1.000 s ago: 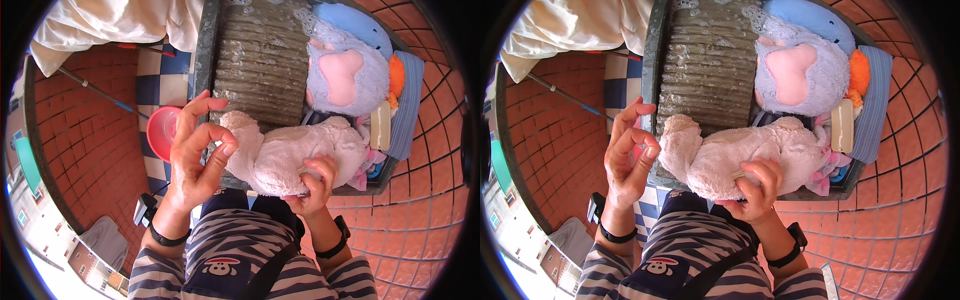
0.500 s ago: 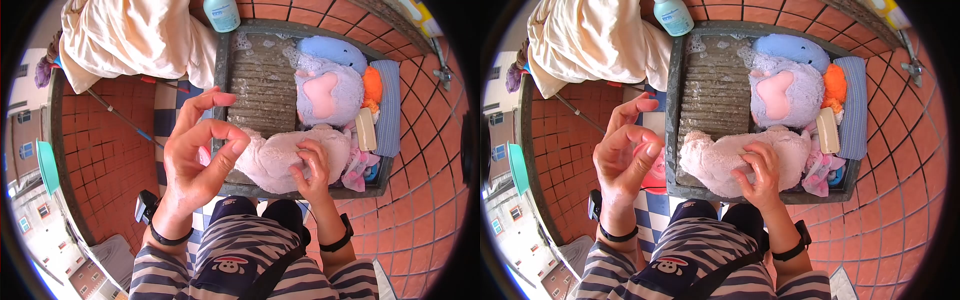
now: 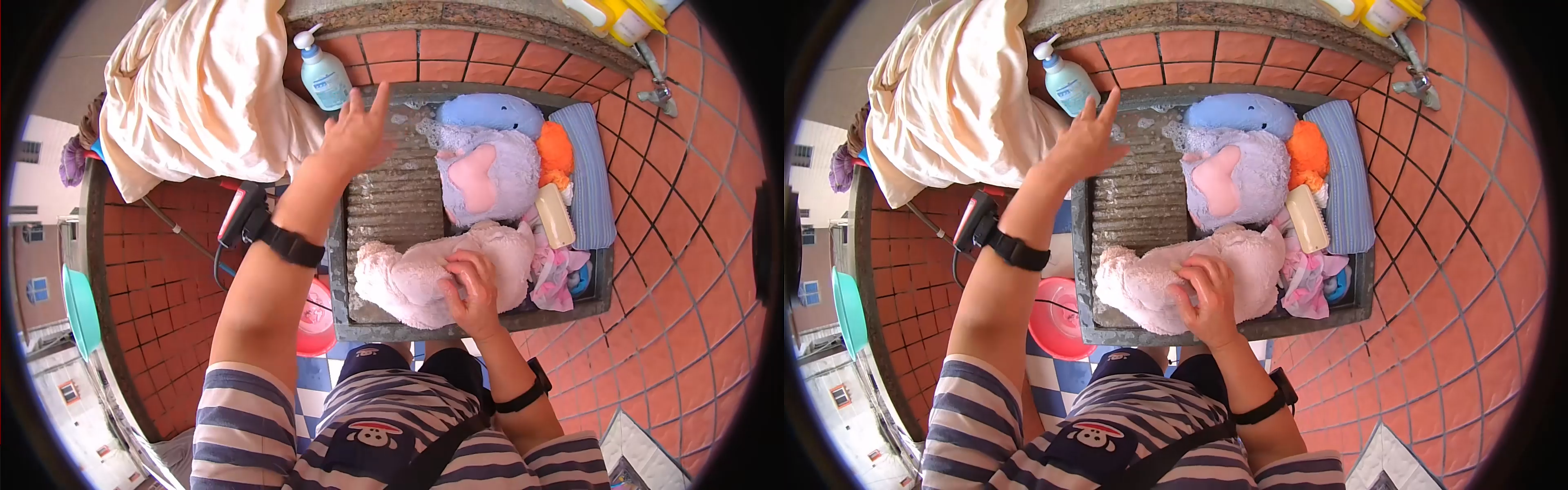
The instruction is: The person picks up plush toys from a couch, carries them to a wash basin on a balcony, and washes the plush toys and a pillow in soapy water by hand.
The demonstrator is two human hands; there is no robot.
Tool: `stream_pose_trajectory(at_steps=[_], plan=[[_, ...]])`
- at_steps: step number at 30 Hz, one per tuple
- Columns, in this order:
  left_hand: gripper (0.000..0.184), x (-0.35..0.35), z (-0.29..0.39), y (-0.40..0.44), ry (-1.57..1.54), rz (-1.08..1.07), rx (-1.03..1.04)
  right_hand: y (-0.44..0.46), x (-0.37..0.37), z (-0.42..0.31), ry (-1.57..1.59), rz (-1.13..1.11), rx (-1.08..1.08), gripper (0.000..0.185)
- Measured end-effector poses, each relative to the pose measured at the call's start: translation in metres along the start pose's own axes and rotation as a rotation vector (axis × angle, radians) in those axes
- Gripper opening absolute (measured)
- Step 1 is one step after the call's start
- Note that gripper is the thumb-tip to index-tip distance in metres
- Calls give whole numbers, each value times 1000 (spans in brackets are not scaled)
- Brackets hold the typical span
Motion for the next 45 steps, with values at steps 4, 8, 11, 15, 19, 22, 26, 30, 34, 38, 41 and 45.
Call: stream_pose_trajectory(at_steps=[4, 8, 11, 15, 19, 22, 26, 30, 34, 38, 41, 45], plan=[[74, 49, -10, -79, -129, 125, -126, 41, -2, 12, 26, -220, 178, 22], [52, 118, 5, -181, -696, -1, -232, 71, 27, 21, -192, -19, -176, 30], [56, 101, 31, -239, -868, 74, -288, 32, 35, 6, -100, -257, -54, 39], [55, 102, 65, -266, -791, 280, -323, -42, 32, -20, -153, -93, -100, 46], [21, 139, 20, -154, -408, 414, -441, 65, 91, 52, -384, -95, 31, 33], [19, 141, -5, -67, -283, 383, -508, 145, 104, 85, -497, 49, 140, 25], [22, 118, 20, -130, -571, 160, -403, 82, 80, 41, -319, -198, 41, 27], [22, 100, 68, -239, -647, 307, -269, -28, 52, -4, -290, -142, -118, 31], [15, 141, 15, -119, -413, 359, -280, 90, 100, 51, -428, -108, -104, 18], [19, 133, -3, -63, -262, 329, -442, 133, 102, 69, -617, 36, 43, 22], [16, 106, 38, -195, -593, 315, -351, 35, 57, -3, -359, -158, -53, 25], [19, 119, 59, -243, -626, 341, -224, -34, 64, -5, -341, -155, -115, 25]])
Point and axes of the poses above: each hand's wrist, its own y-axis towards the middle knuckle, its own x-axis out of the palm, z = x × y, the point moved 6 cm from there along y, towards the middle knuckle, and after that the axes turned 1 degree about -x, right-handed, at the moved point
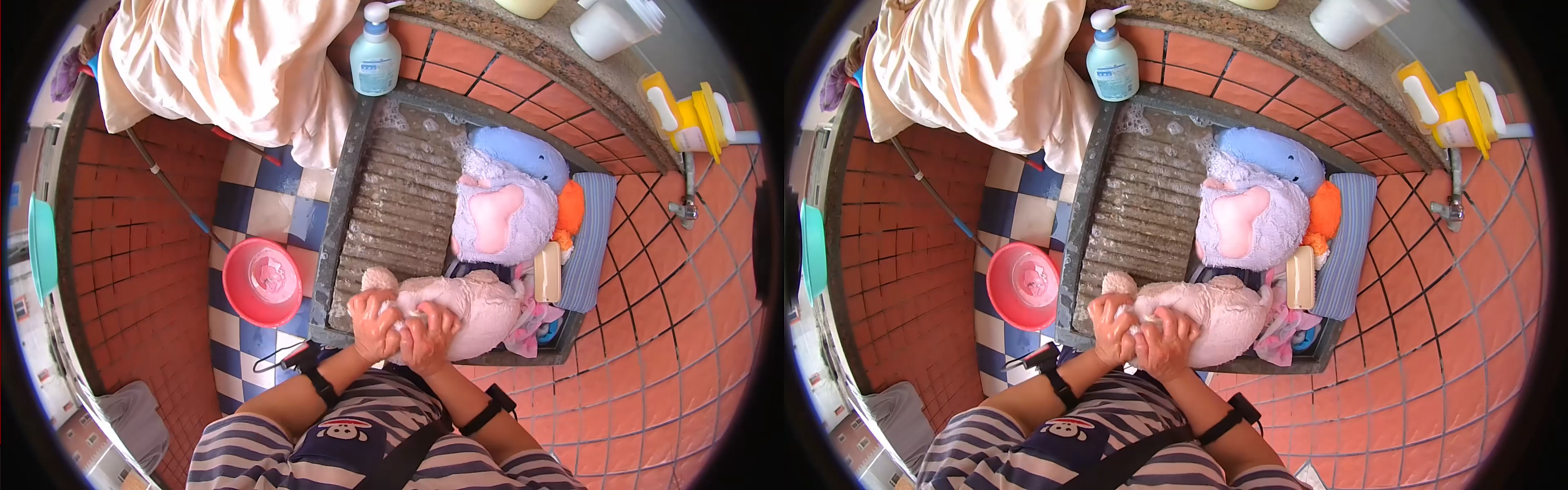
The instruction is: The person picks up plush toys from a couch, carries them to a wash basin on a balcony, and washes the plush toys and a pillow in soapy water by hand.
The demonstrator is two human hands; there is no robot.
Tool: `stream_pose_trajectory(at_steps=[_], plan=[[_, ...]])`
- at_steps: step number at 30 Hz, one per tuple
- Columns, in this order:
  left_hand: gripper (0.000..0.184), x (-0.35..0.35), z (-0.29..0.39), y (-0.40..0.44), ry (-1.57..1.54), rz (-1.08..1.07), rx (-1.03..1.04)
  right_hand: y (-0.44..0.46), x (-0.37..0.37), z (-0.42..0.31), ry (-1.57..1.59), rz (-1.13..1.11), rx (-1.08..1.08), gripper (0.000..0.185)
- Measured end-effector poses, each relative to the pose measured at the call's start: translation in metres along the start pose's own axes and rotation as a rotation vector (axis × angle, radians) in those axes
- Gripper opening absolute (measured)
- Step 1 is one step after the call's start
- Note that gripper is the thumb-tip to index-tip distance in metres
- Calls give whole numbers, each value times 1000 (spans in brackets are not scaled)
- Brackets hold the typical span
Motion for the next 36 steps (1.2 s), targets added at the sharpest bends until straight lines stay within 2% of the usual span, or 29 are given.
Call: stream_pose_trajectory(at_steps=[1, 2, 3, 4, 6, 7, 9, 11, 13, 16, 17, 19, 20, 21, 22, 23, 24, 25, 27, 29, 31, 33, 34, 35, 36], plan=[[20, 7, -12, 27, 41, 9, -19, 27, 20, 20, 13, 14, -17, 25], [21, 20, -28, 64, 155, 108, -30, 79, 28, 35, -32, 50, -61, 21], [23, 30, -41, 108, 216, 113, -33, 128, 43, 54, -37, -7, 9, 16], [15, 36, -53, 147, 281, 87, -104, 162, 58, 74, -117, -6, 89, 14], [17, 41, -52, 186, 318, 126, -134, 186, 52, 89, -96, 154, 299, 20], [17, 40, -47, 173, 308, 113, -139, 171, 47, 84, -105, 145, 310, 20], [18, 24, -37, 139, 302, 120, -104, 135, 37, 60, -164, -37, 190, 22], [17, -7, -10, 76, 61, 18, -114, 80, -1, 18, -9, -25, 26, 26], [21, -17, 4, 17, -51, -6, -133, 28, -19, -4, 53, -10, 23, 26], [21, 8, -16, 39, 67, 41, -76, 45, 23, 21, 57, -6, -69, 23], [18, 18, -29, 79, 188, 115, -81, 100, 32, 35, 8, 11, -69, 17], [17, 36, -55, 162, 273, 126, -92, 171, 64, 76, -132, -9, 66, 15], [16, 45, -63, 187, 291, 85, -193, 188, 61, 86, -96, 18, 204, 18], [18, 46, -65, 193, 325, 116, -252, 183, 59, 84, -105, 25, 204, 18], [20, 42, -56, 186, 357, 139, -172, 175, 53, 74, -207, 105, 141, 19], [22, 34, -49, 171, 390, 161, -95, 165, 45, 64, -307, 181, 76, 20], [22, 26, -43, 150, 288, 66, -99, 143, 39, 57, -97, -29, 175, 21], [22, 16, -32, 120, 187, -32, -106, 117, 24, 40, -38, -41, 99, 20], [20, -15, 0, 52, 55, -48, -79, 56, -10, 6, 66, -58, -3, 24], [23, -24, 7, 2, -43, -59, -114, 3, -11, -8, 61, -50, -25, 25], [17, -4, -7, 9, 68, 5, -19, 14, 18, 3, 23, -71, -146, 23], [15, 17, -36, 89, 200, 75, -25, 109, 45, 40, 35, -56, -65, 17], [14, 29, -56, 131, 230, 14, -67, 150, 57, 56, -24, -76, 32, 14], [16, 37, -66, 168, 246, 74, -135, 177, 62, 68, -141, -33, 98, 15], [16, 42, -71, 184, 285, 84, -242, 190, 61, 76, -74, 34, 184, 18]])
Point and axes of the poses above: each hand's wrist, its own y-axis towards the middle knuckle, its own x-axis out of the palm, z = x × y, the point moved 6 cm from there along y, towards the middle knuckle, and after that the axes turned 1 degree about -x, right-handed, at the moved point
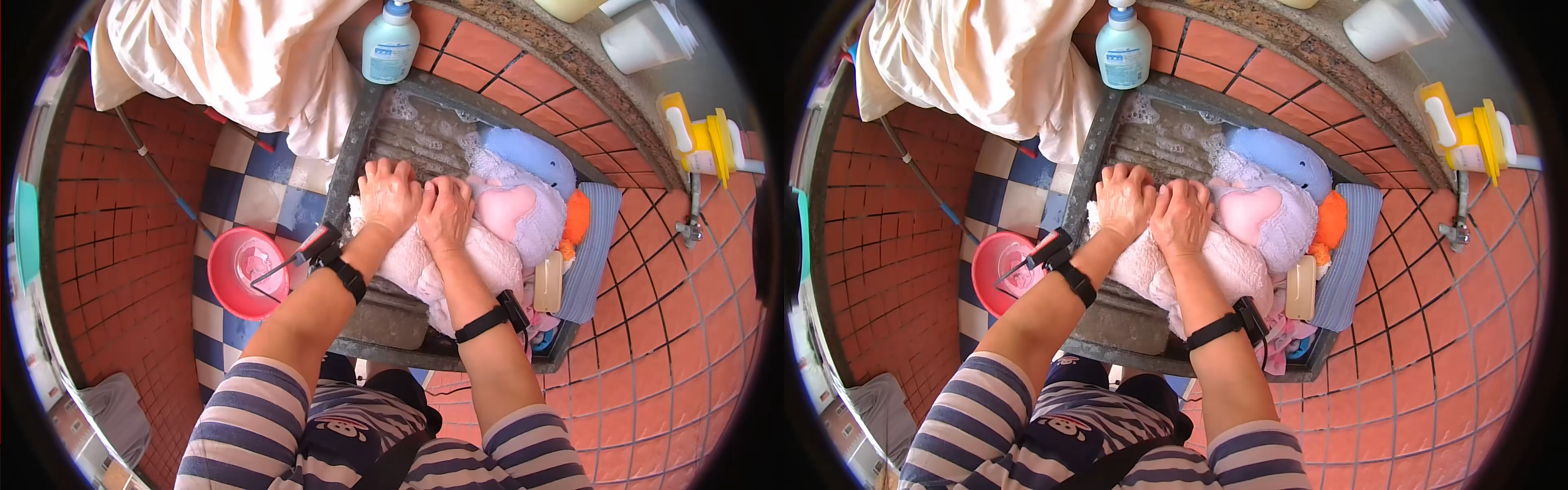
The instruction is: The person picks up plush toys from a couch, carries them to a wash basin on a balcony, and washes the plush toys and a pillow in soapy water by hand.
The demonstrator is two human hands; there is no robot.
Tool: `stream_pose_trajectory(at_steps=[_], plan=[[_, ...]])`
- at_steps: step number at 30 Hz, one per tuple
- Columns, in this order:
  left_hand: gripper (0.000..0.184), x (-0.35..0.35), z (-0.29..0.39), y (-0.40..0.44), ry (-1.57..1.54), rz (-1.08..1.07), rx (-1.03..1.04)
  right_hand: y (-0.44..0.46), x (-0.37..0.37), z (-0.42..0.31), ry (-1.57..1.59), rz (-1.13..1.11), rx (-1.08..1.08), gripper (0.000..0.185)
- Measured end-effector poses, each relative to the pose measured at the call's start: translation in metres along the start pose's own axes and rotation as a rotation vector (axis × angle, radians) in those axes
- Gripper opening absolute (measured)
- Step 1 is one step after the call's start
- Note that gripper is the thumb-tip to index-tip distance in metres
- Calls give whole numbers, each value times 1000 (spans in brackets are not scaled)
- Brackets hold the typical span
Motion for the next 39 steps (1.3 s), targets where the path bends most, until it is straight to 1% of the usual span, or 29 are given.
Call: stream_pose_trajectory(at_steps=[1, 2, 3, 4, 5, 7, 9, 11, 12, 14, 15, 16, 17, 19, 20, 21, 23, 24, 25, 27, 28, 29, 31, 32, 33, 35, 37, 38, 39], plan=[[16, 1, 0, 8, 41, 3, -100, -4, -5, -2, -5, 14, -1, 18], [16, -6, 2, -3, 33, -1, -94, -17, -15, -9, -79, 78, -44, 17], [16, -21, 9, -22, 24, 26, 26, -32, -26, -16, -150, 139, -91, 18], [16, -38, 14, -42, 18, 62, 146, -60, -27, -13, -30, -61, -46, 19], [15, -43, 9, -76, -112, -93, 140, -88, -48, -25, 18, -101, -96, 20], [16, -81, 11, -145, -220, -145, 176, -155, -78, -40, 86, -126, -185, 28], [18, -89, 10, -192, -295, -124, 181, -206, -77, -35, 130, -60, -182, 25], [18, -58, 2, -175, -177, -100, 170, -178, -50, -22, 140, -10, -266, 21], [16, -42, 3, -140, -64, 14, 185, -127, -38, -16, 118, 40, -285, 19], [17, -18, 7, -49, 33, 42, 138, -38, -15, -8, -33, -29, -129, 17], [21, -5, 4, -21, 53, 64, 139, -18, -4, 0, -114, -28, -64, 18], [21, 1, 4, -11, 31, 62, 133, -11, 0, 6, -145, -93, 38, 17], [22, 5, 3, -8, 12, 51, 127, -14, -3, 4, -155, -76, 50, 17], [23, 2, -1, -16, -77, 68, 193, -32, -21, -4, -18, 101, -36, 20], [28, 5, -4, -17, -75, -29, 185, -45, -31, -5, 48, 96, -74, 33], [28, -1, 1, -17, -85, -27, 203, -56, -49, -3, 38, 114, -69, 33], [39, -10, 13, -19, -160, -169, 257, -81, -98, 6, 14, 188, -78, 47], [56, -6, 12, -20, -150, -265, 244, -95, -114, 30, -9, 113, 59, 52], [56, -11, 17, -20, -145, -266, 259, -109, -126, 53, -28, 38, 196, 57], [70, -12, 28, -28, 46, -483, 182, -137, -123, 78, -40, 69, 231, 59], [74, -12, 34, -32, 52, -604, 122, -144, -120, 84, -58, 88, 251, 60], [74, -20, 43, -37, 54, -597, 123, -148, -113, 89, -55, 92, 247, 60], [68, -40, 52, -57, -176, -647, 3, -149, -108, 94, 223, 199, 401, 44], [49, -49, 48, -64, -363, -544, -4, -147, -112, 90, 238, 208, 385, 44], [49, -60, 47, -67, -353, -529, 0, -148, -120, 81, 308, 182, 353, 37], [30, -83, 44, -67, -858, -540, -243, -142, -139, 58, 384, 167, 323, 34], [21, -125, 62, -50, -1028, -470, -165, -130, -174, 21, 579, 308, 204, 37], [22, -151, 75, -37, -1031, -395, -62, -121, -199, -3, 609, 390, 125, 37], [22, -177, 86, -25, -1030, -322, 41, -114, -211, -18, 612, 396, 115, 37]])
Point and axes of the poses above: each hand's wrist, its own y-axis towards the middle knuckle, its own x-axis out of the palm, z = x × y, the point moved 6 cm from there along y, towards the middle knuckle, and after that the axes turned 1 degree about -x, right-handed, at the moved point
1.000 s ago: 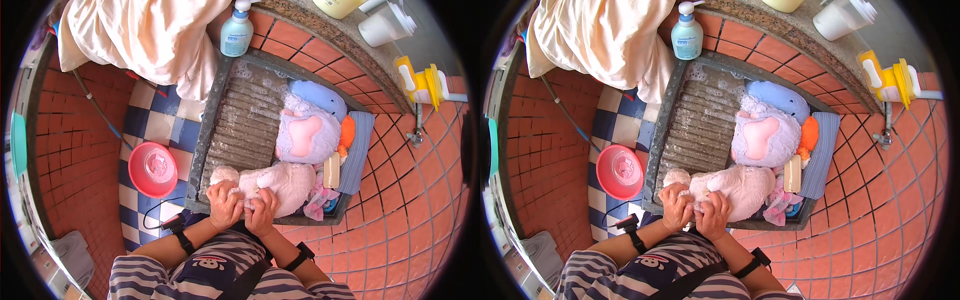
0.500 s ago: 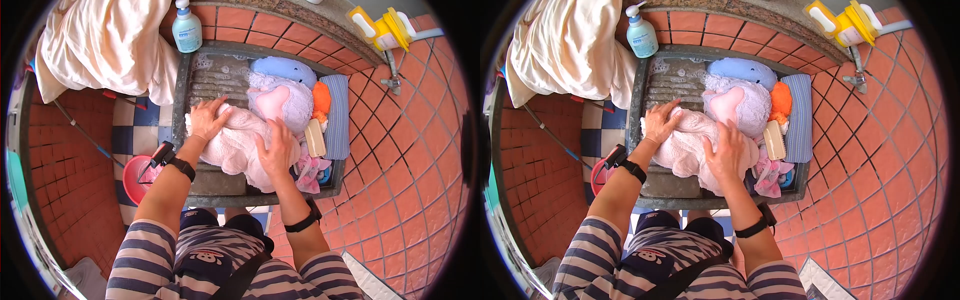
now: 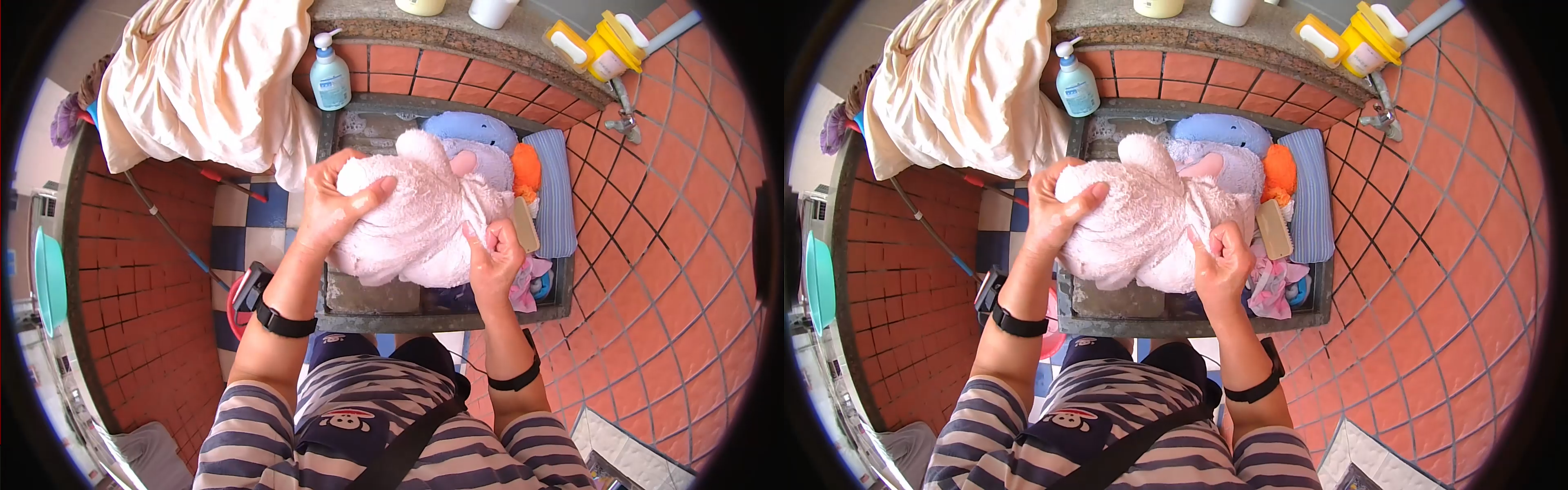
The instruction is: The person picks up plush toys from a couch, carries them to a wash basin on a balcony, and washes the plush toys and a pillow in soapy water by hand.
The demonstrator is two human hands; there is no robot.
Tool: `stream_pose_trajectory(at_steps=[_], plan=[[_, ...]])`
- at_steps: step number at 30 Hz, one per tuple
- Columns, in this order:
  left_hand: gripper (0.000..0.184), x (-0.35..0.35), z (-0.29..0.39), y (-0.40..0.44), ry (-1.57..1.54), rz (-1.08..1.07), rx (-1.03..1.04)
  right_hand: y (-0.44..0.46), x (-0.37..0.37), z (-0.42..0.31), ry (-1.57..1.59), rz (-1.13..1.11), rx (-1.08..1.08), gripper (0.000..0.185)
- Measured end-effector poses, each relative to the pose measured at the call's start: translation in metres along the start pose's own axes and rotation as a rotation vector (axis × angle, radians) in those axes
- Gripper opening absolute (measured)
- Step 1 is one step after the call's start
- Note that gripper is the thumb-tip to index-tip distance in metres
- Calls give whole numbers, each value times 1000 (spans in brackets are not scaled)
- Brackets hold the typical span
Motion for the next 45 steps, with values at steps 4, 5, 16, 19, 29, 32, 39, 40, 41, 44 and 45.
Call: stream_pose_trajectory(at_steps=[4, 5, 16, 19, 29, 32, 39, 40, 41, 44, 45], plan=[[33, -25, 85, 5, 422, 16, 509, -1, 6, -41, -100, 70, -279, 38], [32, -33, 80, 0, 441, -19, 537, -10, 16, -41, -185, 11, -380, 35], [36, -52, -56, -50, 864, 196, 230, 25, 43, 27, -219, -238, -128, 22], [40, 8, -79, -8, 936, 130, 358, 67, 94, 70, -369, -291, -221, 30], [42, 21, -107, -112, 931, -41, 305, -75, 86, 34, -614, -334, -257, 44], [32, 20, -153, -25, 1005, 86, 263, -3, 133, 109, -567, -301, -245, 36], [22, 30, -169, 60, 1202, 88, 138, 60, 156, 147, -833, -287, -137, 41], [24, 26, -147, 28, 1113, 31, 137, 35, 142, 127, -804, -368, -73, 42], [29, 22, -132, -6, 1074, 6, 168, 6, 126, 110, -725, -460, 21, 43], [39, 14, -108, -94, 1044, -19, 207, -57, 89, 53, -524, -419, -104, 49], [39, 11, -123, -102, 1011, 18, 239, -60, 95, 62, -461, -396, -163, 48]])
Point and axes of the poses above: each hand's wrist, its own y-axis towards the middle knuckle, its own x-axis out of the palm, z = x × y, the point moved 6 cm from there along y, towards the middle knuckle, and after that the axes turned 1 degree about -x, right-handed, at the moved point
